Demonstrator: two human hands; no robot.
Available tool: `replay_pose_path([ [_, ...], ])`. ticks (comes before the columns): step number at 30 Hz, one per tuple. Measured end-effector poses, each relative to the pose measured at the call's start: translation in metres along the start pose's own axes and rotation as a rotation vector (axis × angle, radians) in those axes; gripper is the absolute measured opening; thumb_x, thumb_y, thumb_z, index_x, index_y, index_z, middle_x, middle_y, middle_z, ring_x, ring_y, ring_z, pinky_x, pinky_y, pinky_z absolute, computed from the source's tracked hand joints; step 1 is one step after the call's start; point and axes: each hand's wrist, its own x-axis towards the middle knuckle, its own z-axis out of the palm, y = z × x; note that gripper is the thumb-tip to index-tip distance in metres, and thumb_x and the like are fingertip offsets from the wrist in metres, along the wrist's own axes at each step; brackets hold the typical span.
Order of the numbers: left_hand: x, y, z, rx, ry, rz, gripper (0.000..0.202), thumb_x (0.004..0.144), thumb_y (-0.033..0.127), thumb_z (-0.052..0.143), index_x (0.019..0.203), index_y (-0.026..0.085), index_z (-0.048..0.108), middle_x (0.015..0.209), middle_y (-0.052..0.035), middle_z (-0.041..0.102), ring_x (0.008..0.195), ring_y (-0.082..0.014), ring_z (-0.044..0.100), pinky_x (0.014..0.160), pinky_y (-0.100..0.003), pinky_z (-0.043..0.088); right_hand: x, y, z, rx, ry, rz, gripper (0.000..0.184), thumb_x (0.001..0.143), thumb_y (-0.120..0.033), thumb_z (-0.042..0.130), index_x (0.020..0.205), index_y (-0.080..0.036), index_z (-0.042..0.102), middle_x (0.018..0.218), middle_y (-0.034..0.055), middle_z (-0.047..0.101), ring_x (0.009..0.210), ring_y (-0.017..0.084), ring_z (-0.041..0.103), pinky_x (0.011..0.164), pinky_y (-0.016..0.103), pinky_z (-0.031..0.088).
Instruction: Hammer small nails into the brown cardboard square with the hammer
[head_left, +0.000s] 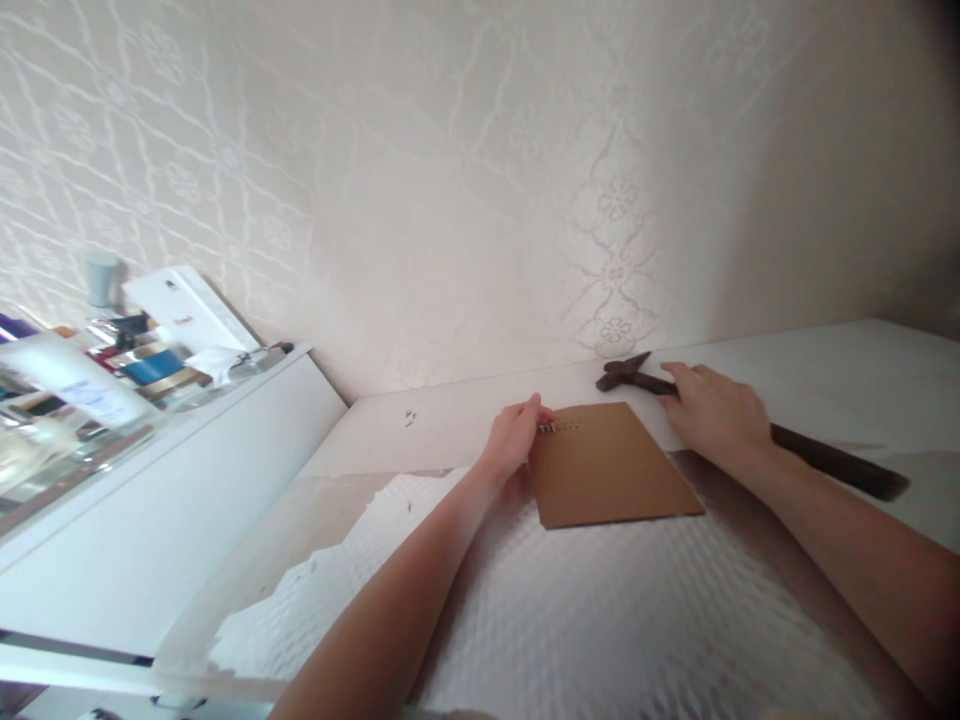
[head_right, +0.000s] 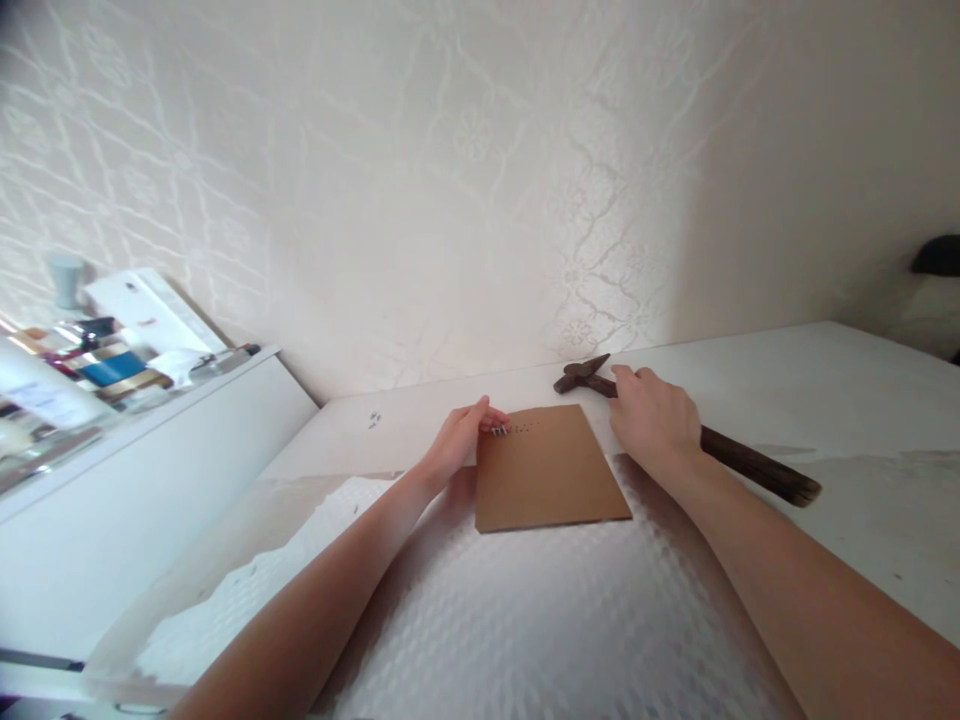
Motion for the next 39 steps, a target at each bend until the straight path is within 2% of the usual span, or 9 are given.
replay_pose_path([
  [5,-0.001,0.002,0.000,-0.057,-0.006,-0.010,0.059,0.091,0.051,0.024,0.085,0.013,0.069,0.086,-0.0098,0.071,0.088,-0.0190,0.063,0.087,-0.031,0.044,-0.001,-0.006,-0.010,0.076,0.210,-0.063,0.036,0.086,-0.029,0.043,0.117,-0.020,0.060,0.102,0.0129,0.060,0.073,0.026,0.060,0.048,0.033,0.038],
  [7,-0.001,0.002,-0.001,-0.066,-0.015,-0.011,0.063,0.090,0.054,0.022,0.088,0.012,0.068,0.086,-0.0105,0.071,0.089,-0.0202,0.063,0.087,-0.033,0.044,-0.002,-0.011,-0.013,0.118,0.289,-0.153,0.035,0.086,-0.030,0.045,0.117,-0.023,0.059,0.104,0.0097,0.060,0.076,0.025,0.060,0.046,0.031,0.037],
  [10,-0.001,0.000,-0.001,-0.069,-0.016,-0.014,0.065,0.090,0.056,0.020,0.089,0.012,0.068,0.086,-0.0106,0.071,0.090,-0.0213,0.062,0.087,-0.034,0.043,-0.005,-0.018,-0.015,0.148,0.342,-0.316,0.034,0.087,-0.028,0.046,0.119,-0.023,0.057,0.105,0.0068,0.060,0.079,0.021,0.060,0.047,0.028,0.037],
  [14,0.000,-0.001,-0.001,-0.096,-0.009,-0.013,0.065,0.090,0.056,0.020,0.091,0.012,0.067,0.086,-0.0113,0.071,0.088,-0.0217,0.062,0.086,-0.034,0.043,-0.009,-0.024,-0.015,0.144,0.354,-0.475,0.031,0.088,-0.022,0.045,0.116,-0.023,0.058,0.108,0.0051,0.060,0.080,0.016,0.060,0.050,0.025,0.039],
  [20,-0.001,0.001,0.000,-0.112,-0.008,-0.012,0.065,0.090,0.056,0.020,0.089,0.011,0.067,0.087,-0.0118,0.070,0.086,-0.0219,0.062,0.084,-0.034,0.043,-0.009,-0.025,-0.018,0.101,0.309,-0.549,0.032,0.086,-0.016,0.046,0.115,-0.023,0.058,0.106,0.0035,0.061,0.077,0.015,0.059,0.051,0.025,0.037],
  [27,-0.003,0.003,-0.001,-0.101,-0.011,-0.004,0.064,0.091,0.054,0.019,0.089,0.010,0.066,0.084,-0.0122,0.070,0.087,-0.0215,0.062,0.085,-0.033,0.043,-0.009,-0.024,-0.019,0.122,0.336,-0.526,0.034,0.086,-0.016,0.046,0.117,-0.023,0.057,0.109,0.0042,0.060,0.079,0.015,0.059,0.050,0.024,0.035],
  [32,-0.002,0.002,-0.001,-0.119,0.001,-0.004,0.063,0.091,0.054,0.021,0.088,0.010,0.067,0.089,-0.0124,0.070,0.086,-0.0208,0.063,0.084,-0.033,0.044,-0.009,-0.024,-0.019,0.086,0.288,-0.559,0.034,0.085,-0.013,0.045,0.114,-0.022,0.059,0.105,0.0039,0.062,0.077,0.015,0.058,0.051,0.025,0.036],
  [36,-0.001,0.001,0.000,-0.118,-0.010,-0.001,0.063,0.091,0.052,0.021,0.090,0.009,0.067,0.084,-0.0124,0.071,0.086,-0.0211,0.063,0.084,-0.033,0.044,-0.009,-0.023,-0.019,0.100,0.330,-0.541,0.035,0.084,-0.013,0.046,0.116,-0.022,0.058,0.107,0.0044,0.061,0.079,0.015,0.058,0.052,0.025,0.036],
  [39,0.000,0.000,0.000,-0.114,0.002,0.007,0.063,0.091,0.053,0.021,0.089,0.010,0.067,0.087,-0.0124,0.071,0.086,-0.0210,0.063,0.083,-0.033,0.044,-0.009,-0.023,-0.020,0.083,0.318,-0.571,0.034,0.084,-0.012,0.046,0.114,-0.022,0.059,0.105,0.0038,0.061,0.076,0.014,0.058,0.051,0.025,0.035],
])
